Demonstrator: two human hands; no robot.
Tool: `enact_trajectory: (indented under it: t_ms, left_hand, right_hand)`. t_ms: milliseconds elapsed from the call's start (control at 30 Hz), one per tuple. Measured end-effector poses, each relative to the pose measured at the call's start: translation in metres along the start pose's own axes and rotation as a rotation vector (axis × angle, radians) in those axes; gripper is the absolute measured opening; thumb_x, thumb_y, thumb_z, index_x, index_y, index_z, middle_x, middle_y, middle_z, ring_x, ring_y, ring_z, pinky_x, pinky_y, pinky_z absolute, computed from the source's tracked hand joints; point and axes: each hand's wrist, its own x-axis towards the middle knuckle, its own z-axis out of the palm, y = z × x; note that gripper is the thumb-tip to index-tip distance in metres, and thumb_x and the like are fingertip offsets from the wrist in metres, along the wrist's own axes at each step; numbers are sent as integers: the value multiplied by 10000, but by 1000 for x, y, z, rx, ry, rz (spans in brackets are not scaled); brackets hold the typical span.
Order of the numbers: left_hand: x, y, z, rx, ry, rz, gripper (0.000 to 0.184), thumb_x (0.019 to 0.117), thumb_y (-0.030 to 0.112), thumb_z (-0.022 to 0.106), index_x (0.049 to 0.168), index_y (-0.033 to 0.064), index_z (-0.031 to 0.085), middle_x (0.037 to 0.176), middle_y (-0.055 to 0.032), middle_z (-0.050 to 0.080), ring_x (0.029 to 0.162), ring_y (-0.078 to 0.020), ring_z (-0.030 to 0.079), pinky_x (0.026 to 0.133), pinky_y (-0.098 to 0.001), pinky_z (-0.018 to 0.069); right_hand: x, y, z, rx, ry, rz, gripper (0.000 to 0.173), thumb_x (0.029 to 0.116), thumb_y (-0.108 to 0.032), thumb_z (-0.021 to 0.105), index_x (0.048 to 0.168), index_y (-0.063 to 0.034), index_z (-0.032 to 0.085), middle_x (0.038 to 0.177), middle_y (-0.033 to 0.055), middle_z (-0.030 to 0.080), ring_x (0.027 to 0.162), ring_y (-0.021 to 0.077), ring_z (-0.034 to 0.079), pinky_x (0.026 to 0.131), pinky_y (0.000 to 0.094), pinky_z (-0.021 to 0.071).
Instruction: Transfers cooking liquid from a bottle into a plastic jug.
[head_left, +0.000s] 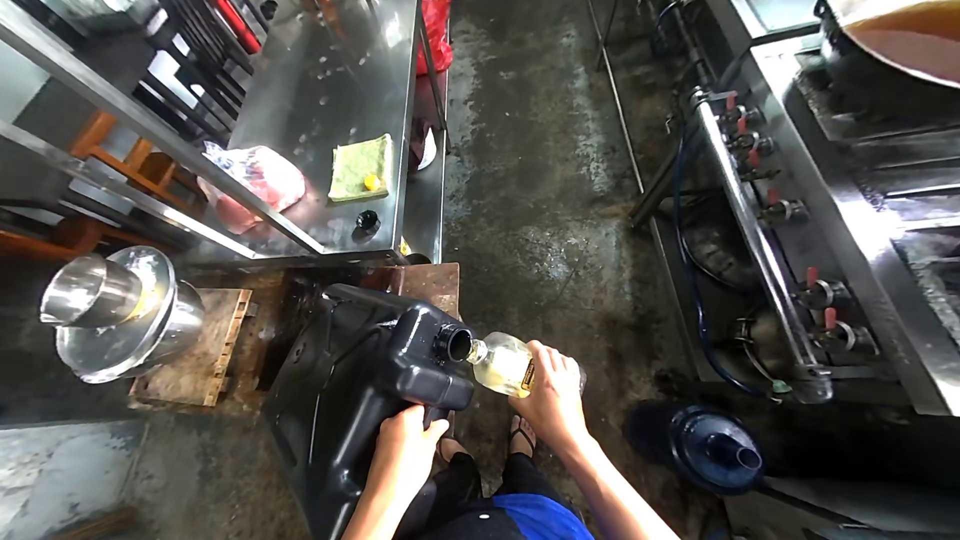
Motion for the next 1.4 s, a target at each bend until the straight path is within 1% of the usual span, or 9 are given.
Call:
enact_trajectory:
  t_ms: [133,267,400,600,767,967,1167,1400]
  left_hand:
    - [0,0,1,6,3,-5,291,969,384,708,1002,96,697,826,-39,710,736,-169,704,749,-387,597]
    - [0,0,1,5,6,-4,289,969,381,710,997,94,695,819,-41,711,729,-170,703,743,-387,596]
    - [0,0,1,-1,4,-1,291,966,375,711,1002,86,697,828,-47,712,739,-178,705,754,-397,598]
    - [0,0,1,-12,1,-4,285,968,367,713,1001,84,697,825,-51,710,736,-176,705,748,-397,598]
    - [1,0,0,1,2,0,292,969,375,712,1007,86,698,830,-48,713,741,-175,708,753,-396,600]
    - [0,0,1,-1,3,0,285,970,379,708,991,95,693,818,-36,708,728,-165,701,740,-385,596]
    - [0,1,1,-6,3,-2,283,966,369,715,993,88,693,819,-43,708,728,-170,701,745,-390,595]
    - [0,1,2,3,3,0,291,966,378,714,994,89,694,820,-41,710,727,-170,703,740,-392,598]
  right_hand:
    - [0,1,1,4,11,-5,831,630,-328,920,1363,-134,579,1240,81,649,1188,294,606,1093,594,411]
    - [0,0,0,0,-1,5,860,603,-303,935,1367,-139,576,1239,79,652,1193,299,605,1100,597,405]
    - [0,-1,0,5,9,1,837,621,-310,922,1366,-139,580,1239,85,651,1192,305,602,1092,598,407]
    - [0,-2,-2,11,8,6,857,603,-287,933,1368,-137,576,1241,83,652,1199,300,602,1104,605,399]
    - [0,-1,0,11,16,-2,839,621,-305,923,1366,-137,576,1238,85,652,1191,301,605,1098,606,404]
    - [0,-2,-1,5,9,3,852,611,-304,929,1368,-141,573,1239,80,649,1193,296,603,1104,602,398]
    - [-1,-1,0,12,12,9,844,612,-288,929,1363,-139,576,1236,79,651,1199,297,601,1108,607,392]
    - [-1,0,0,8,10,7,861,597,-285,936,1365,-140,574,1243,88,648,1192,306,605,1096,607,405]
